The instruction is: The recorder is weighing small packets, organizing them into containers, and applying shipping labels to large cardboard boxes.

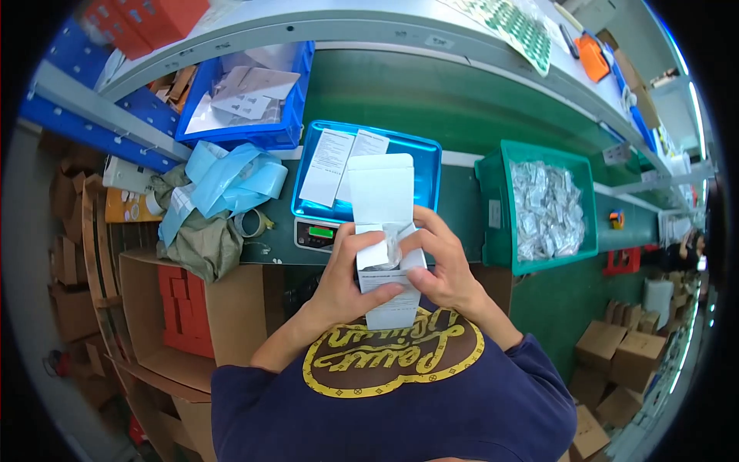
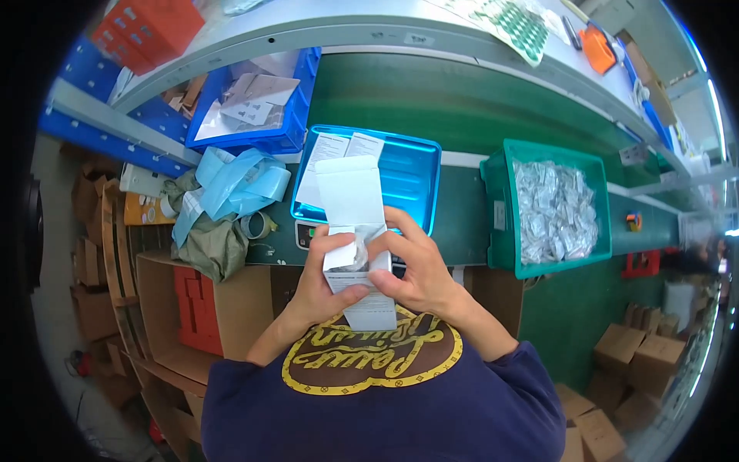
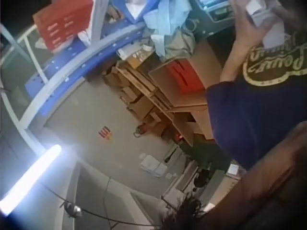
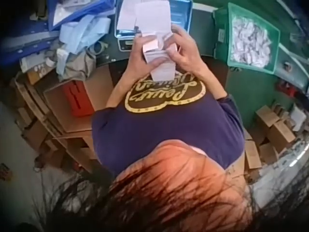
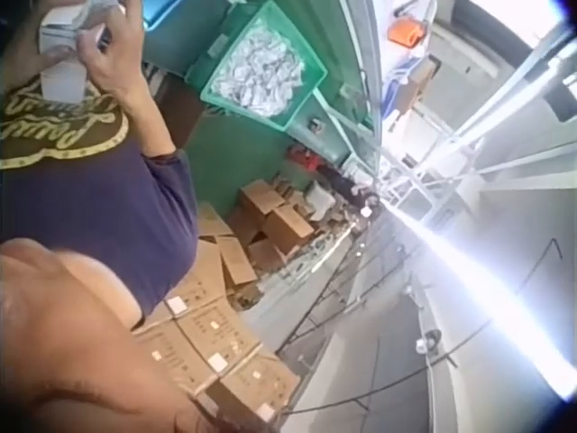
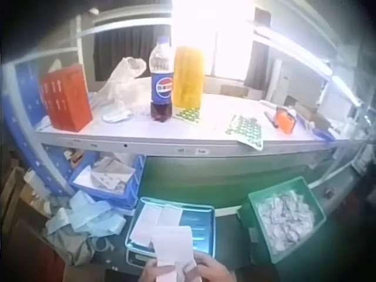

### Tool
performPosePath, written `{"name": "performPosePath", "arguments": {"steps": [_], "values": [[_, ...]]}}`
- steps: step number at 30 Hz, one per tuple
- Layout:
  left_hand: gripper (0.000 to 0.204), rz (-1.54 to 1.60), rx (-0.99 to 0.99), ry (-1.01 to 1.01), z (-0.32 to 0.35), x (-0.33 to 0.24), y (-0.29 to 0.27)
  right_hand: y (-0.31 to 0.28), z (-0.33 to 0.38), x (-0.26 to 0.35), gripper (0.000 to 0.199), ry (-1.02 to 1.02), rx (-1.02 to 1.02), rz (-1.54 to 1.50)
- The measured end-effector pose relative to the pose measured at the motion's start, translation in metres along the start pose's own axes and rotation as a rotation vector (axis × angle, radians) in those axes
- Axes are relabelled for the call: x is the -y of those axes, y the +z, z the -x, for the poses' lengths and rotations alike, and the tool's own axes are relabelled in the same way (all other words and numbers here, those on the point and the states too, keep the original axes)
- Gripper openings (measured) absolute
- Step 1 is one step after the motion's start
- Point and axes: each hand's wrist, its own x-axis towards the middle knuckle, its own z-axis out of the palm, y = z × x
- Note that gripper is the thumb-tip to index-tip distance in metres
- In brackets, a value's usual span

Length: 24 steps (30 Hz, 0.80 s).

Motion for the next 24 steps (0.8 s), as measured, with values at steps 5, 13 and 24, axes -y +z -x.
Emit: {"name": "performPosePath", "arguments": {"steps": [5, 13, 24], "values": [[0.074, -0.034, 0.104, -0.054, -0.006, -0.006, 0.023, 0.023, 0.014, 0.014, 0.017, 0.018, -0.606, -0.756], [0.076, -0.001, 0.249, -0.133, -0.020, -0.010, 0.061, -0.056, 0.041, 0.023, 0.032, 0.316, 0.025, -0.056], [0.092, 0.137, 0.113, -0.193, -0.029, -0.002, 0.097, -0.073, 0.065, -0.003, 0.038, 0.199, 0.045, -0.016]]}}
